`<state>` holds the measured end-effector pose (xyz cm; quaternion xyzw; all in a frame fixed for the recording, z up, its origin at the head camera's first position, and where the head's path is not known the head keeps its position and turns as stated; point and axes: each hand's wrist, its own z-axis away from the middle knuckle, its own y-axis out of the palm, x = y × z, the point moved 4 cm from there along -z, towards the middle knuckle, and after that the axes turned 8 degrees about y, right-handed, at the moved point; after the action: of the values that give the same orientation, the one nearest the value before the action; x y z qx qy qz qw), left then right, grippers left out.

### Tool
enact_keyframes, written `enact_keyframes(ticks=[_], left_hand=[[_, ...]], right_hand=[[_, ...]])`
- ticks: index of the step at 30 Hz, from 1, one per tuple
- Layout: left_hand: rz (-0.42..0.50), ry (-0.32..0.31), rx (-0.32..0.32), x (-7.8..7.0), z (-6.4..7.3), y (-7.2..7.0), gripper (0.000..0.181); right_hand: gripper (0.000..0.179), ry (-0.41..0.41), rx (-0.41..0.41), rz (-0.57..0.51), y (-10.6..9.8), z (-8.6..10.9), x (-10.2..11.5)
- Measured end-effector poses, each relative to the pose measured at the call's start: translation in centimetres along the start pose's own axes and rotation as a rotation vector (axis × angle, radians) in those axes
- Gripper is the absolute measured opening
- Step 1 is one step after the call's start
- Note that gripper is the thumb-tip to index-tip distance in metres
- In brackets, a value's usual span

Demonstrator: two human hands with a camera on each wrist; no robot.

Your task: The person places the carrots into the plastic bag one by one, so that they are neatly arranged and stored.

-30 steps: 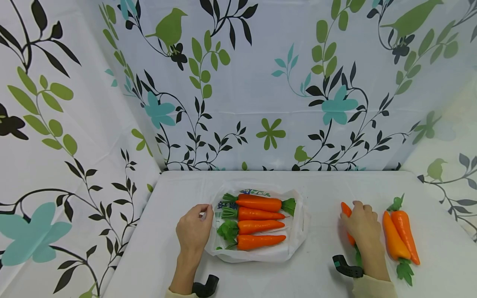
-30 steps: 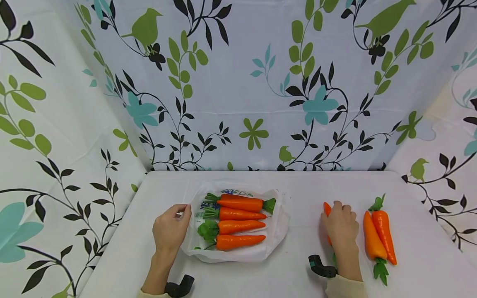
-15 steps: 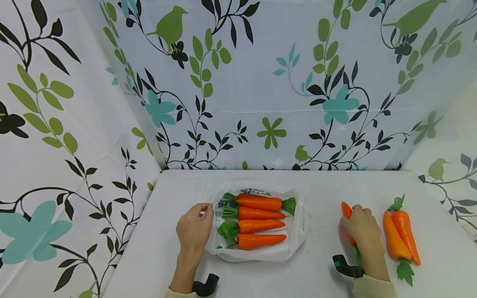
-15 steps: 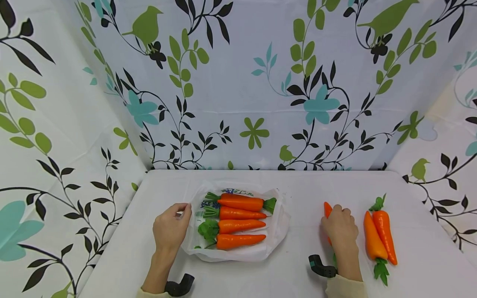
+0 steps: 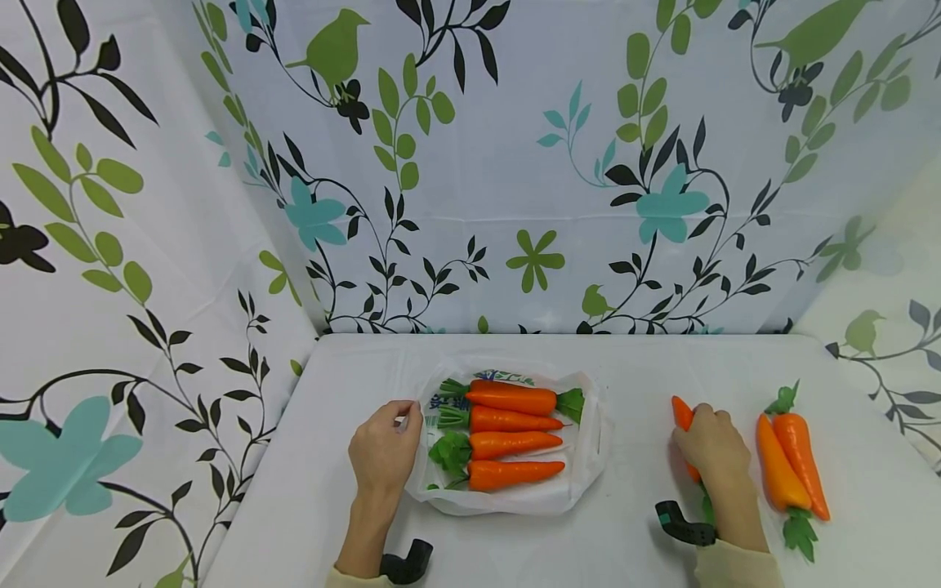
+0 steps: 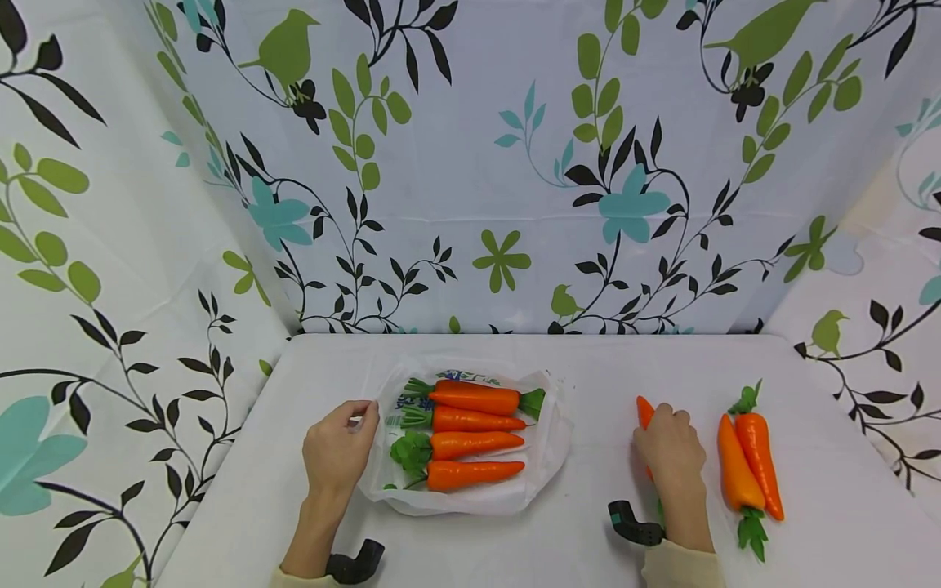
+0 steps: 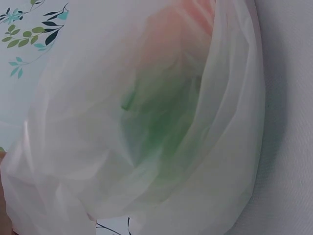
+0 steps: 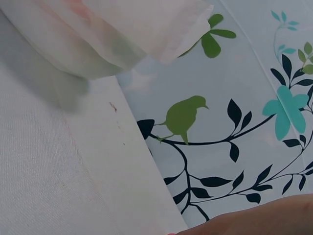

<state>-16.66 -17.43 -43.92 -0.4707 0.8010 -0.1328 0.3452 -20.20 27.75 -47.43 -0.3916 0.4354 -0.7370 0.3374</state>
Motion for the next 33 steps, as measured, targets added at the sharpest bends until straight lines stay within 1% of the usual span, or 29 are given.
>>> enact_keyframes(ticks=[3, 9, 14, 19, 25, 33], left_hand=[[0.003, -0.002, 0.003, 0.0, 0.0, 0.0, 0.012], [-0.015, 0.006, -0.013, -0.1, -0.1, 0.0, 0.012], [-0.024, 0.011, -0.023, -0.1, -0.2, -0.1, 0.012], [-0.020, 0.016, -0.017, -0.1, -0.2, -0.2, 0.012], [-0.020, 0.011, -0.010, -0.1, -0.2, -0.3, 0.013], [-0.022, 0.008, -0.007, -0.1, -0.2, -0.3, 0.013]], right_hand=[[0.058, -0.018, -0.005, 0.002, 0.0, -0.1, 0.1], [0.056, -0.040, -0.015, -0.005, 0.2, -0.1, 0.3], [0.055, -0.056, -0.041, 0.001, 0.3, -0.1, 0.5], [0.054, -0.060, -0.071, -0.001, 0.4, -0.1, 0.8], [0.051, -0.072, -0.103, -0.012, 0.4, 0.3, 1.4], [0.053, -0.067, -0.145, -0.016, 0.2, 0.7, 2.0]])
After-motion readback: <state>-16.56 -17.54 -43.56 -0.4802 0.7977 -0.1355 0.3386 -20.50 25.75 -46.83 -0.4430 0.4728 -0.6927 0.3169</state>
